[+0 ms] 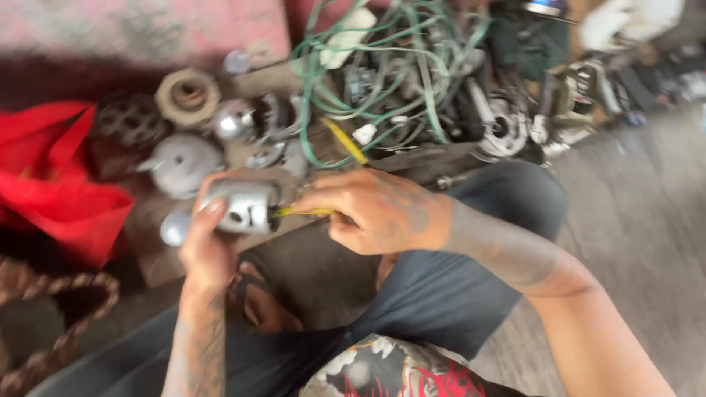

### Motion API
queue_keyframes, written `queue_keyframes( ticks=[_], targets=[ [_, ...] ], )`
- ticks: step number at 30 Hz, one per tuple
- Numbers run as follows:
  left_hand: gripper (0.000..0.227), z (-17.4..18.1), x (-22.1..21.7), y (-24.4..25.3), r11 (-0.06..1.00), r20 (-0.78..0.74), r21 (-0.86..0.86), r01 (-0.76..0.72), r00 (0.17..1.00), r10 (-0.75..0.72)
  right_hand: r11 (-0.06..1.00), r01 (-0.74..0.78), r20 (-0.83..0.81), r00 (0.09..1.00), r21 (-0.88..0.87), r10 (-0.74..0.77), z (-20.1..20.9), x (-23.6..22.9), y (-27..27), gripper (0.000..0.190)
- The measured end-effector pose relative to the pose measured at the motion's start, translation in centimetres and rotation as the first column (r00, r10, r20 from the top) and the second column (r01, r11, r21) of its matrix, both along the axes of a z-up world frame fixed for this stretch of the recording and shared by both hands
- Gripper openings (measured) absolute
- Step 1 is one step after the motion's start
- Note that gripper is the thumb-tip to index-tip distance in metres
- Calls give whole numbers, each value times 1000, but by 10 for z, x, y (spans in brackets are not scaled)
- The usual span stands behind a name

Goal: The person sits cross-legged on the floor and uses a yellow-handled wire brush to scrub a cylindrical metal part. They rotate the part to clean different sides and the interior, with other metal parts and wires visible nearby.

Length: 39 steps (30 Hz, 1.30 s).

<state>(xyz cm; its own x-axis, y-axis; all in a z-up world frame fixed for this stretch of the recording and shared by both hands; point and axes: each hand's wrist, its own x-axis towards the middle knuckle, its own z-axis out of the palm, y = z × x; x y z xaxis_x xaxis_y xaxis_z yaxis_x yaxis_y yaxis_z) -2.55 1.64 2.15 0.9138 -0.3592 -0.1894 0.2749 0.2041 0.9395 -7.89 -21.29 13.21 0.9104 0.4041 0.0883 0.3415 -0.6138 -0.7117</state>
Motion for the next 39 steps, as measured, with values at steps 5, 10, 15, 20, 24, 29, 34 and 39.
queue_keyframes(
  ticks=[5, 10, 15, 20, 24, 29, 34, 39],
  targets=[
    [66, -6, -2, 13, 998, 12, -60, -6, 1000, 6, 1000, 1, -53, 999, 15, 0, -33, -9, 21, 39],
    [66, -3, 3, 14, 999, 49, -23, -27, 998, 28, 988, -114, -20, 993, 104, 117, -35, 11, -11, 49],
    [65, 3, 3, 13, 1000, 52, -18, -8, 999, 9, 952, -265, 16, 964, 154, 266, -32, 6, -5, 45],
    [65, 7, 3, 16, 997, 90, -65, -44, 995, 49, 999, 43, 48, 998, -28, -41, -12, 11, -8, 22],
    [57, 20, 4, 17, 998, 35, -39, -53, 998, 54, 995, -102, 29, 994, 2, 102, -16, 9, -8, 29],
    [61, 9, 2, 19, 998, 88, 31, -53, 995, 50, 999, -19, 152, 988, -30, 23, -23, 3, 0, 23],
    [59, -10, 12, 24, 995, 188, 79, -63, 981, 47, 996, -56, 101, 994, 64, 49, -14, 11, -19, 17],
    [63, -19, 13, 18, 984, 250, 167, -57, 968, 14, 998, 6, 116, 993, 62, -13, -23, 3, 0, 13]
  ],
)
